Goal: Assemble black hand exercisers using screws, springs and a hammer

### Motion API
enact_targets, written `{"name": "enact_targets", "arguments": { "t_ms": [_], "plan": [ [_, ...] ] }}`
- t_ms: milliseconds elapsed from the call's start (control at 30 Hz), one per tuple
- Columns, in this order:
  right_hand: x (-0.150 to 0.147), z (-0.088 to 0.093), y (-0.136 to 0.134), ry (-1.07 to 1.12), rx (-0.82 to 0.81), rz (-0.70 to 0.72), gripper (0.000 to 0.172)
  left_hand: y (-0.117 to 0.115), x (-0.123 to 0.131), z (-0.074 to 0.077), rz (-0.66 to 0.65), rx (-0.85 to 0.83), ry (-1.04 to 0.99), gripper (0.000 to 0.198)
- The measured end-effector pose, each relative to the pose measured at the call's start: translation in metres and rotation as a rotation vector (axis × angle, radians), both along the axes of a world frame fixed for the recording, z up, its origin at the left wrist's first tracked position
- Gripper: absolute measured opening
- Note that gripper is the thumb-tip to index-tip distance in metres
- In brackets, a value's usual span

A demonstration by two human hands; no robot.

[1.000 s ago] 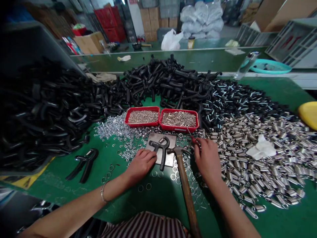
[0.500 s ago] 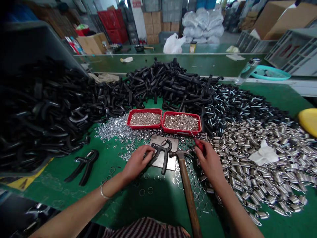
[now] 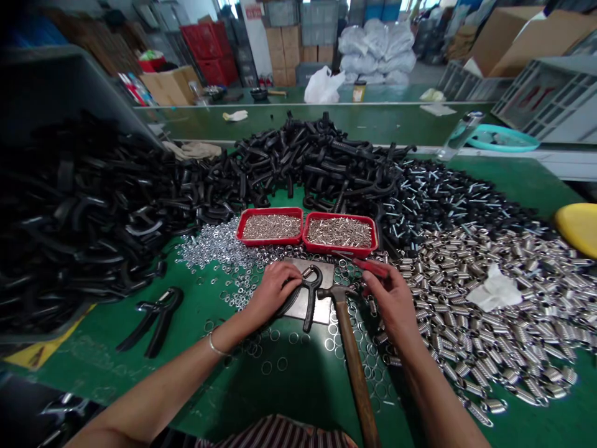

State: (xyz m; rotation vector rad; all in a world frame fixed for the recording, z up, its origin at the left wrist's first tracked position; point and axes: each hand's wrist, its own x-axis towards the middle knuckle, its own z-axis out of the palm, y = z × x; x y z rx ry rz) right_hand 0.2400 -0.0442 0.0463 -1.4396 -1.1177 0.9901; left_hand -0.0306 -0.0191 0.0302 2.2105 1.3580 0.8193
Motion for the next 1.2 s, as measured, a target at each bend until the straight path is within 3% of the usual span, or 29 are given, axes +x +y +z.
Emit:
{"name": "enact_targets", "arguments": {
  "t_ms": [233,367,567,833,1033,1200],
  "plan": [
    [0.000,-0.008,-0.002,0.057,-0.029,-0.007,0.032,0.005,0.007,-0.008,0.007,0.009,0.068,0.011],
    [-0.004,-0.014,-0.001,0.207,-0.050,-0.014,0.030,0.007,0.003,-0.012,-0.038,0.028,0.043,0.012],
    [-0.018,-0.009,0.003,0.425,-0.099,-0.044,0.021,0.008,-0.004,-0.016,-0.038,0.038,0.051,0.014],
    [-0.026,-0.008,0.002,0.446,-0.081,0.021,0.020,0.005,-0.007,-0.014,-0.156,0.205,0.248,0.023],
    [-0.031,-0.007,-0.004,0.430,-0.092,0.081,0.024,0.006,-0.008,-0.011,-0.126,0.186,0.267,0.025],
    [-0.039,-0.013,-0.007,0.348,-0.128,0.139,0.031,0.008,-0.005,-0.007,-0.215,0.283,0.472,0.025]
  ]
}}
